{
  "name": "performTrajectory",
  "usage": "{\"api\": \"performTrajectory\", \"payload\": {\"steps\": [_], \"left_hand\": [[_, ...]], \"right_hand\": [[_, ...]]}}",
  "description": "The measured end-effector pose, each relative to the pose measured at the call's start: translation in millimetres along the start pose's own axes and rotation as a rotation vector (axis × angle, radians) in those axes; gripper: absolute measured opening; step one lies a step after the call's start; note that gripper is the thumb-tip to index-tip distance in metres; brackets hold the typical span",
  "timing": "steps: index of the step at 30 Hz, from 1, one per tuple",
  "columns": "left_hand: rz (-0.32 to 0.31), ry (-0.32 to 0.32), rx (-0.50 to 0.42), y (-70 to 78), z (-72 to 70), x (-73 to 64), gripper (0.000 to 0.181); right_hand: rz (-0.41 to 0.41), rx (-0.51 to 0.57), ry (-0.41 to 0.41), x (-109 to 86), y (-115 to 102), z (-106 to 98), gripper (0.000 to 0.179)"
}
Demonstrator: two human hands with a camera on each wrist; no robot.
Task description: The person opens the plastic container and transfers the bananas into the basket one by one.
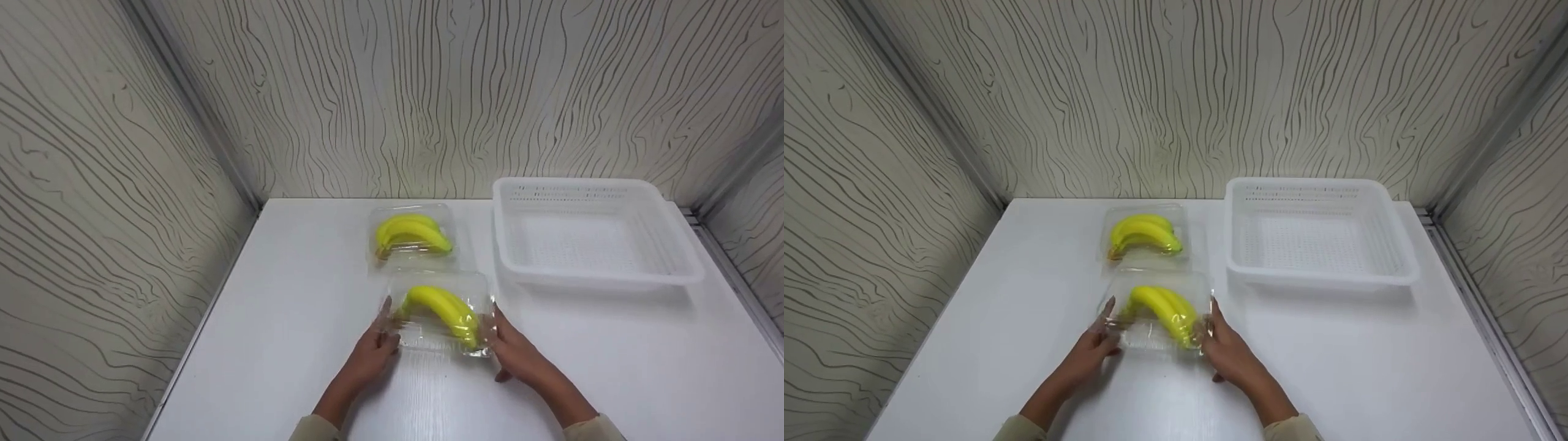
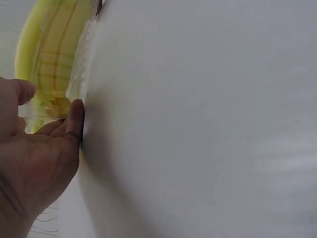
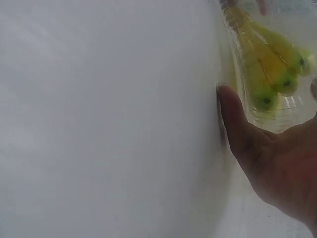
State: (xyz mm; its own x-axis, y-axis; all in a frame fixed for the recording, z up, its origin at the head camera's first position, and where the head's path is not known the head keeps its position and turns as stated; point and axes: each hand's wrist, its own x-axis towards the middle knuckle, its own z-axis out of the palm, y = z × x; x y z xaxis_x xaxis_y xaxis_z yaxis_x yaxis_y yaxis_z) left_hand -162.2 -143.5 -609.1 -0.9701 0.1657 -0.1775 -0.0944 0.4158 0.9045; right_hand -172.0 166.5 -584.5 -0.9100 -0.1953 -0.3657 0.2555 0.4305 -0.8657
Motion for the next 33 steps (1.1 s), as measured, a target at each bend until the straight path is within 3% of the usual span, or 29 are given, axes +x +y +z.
{"api": "performTrajectory", "payload": {"steps": [6, 10, 14, 19, 33], "left_hand": [[-0.024, -0.001, 0.021, 0.1, 1.0, -5.3, 0.073], [0.020, 0.001, 0.026, -1.7, 0.6, -4.0, 0.072], [0.049, -0.008, -0.002, -3.4, -0.3, -1.0, 0.073], [0.042, -0.001, -0.038, -5.2, -1.0, 1.7, 0.078], [0.029, 0.016, -0.100, -0.8, -4.3, 9.2, 0.075]], "right_hand": [[-0.013, -0.001, -0.007, -2.0, 7, 4, 0.085], [-0.006, -0.002, 0.009, -2.5, 8, 4, 0.087], [0.003, -0.007, 0.046, -3.4, 9, 4, 0.088], [-0.009, -0.008, 0.090, -3.7, 10, 5, 0.089], [-0.072, 0.019, 0.086, 2.0, 5, 2, 0.089]]}}
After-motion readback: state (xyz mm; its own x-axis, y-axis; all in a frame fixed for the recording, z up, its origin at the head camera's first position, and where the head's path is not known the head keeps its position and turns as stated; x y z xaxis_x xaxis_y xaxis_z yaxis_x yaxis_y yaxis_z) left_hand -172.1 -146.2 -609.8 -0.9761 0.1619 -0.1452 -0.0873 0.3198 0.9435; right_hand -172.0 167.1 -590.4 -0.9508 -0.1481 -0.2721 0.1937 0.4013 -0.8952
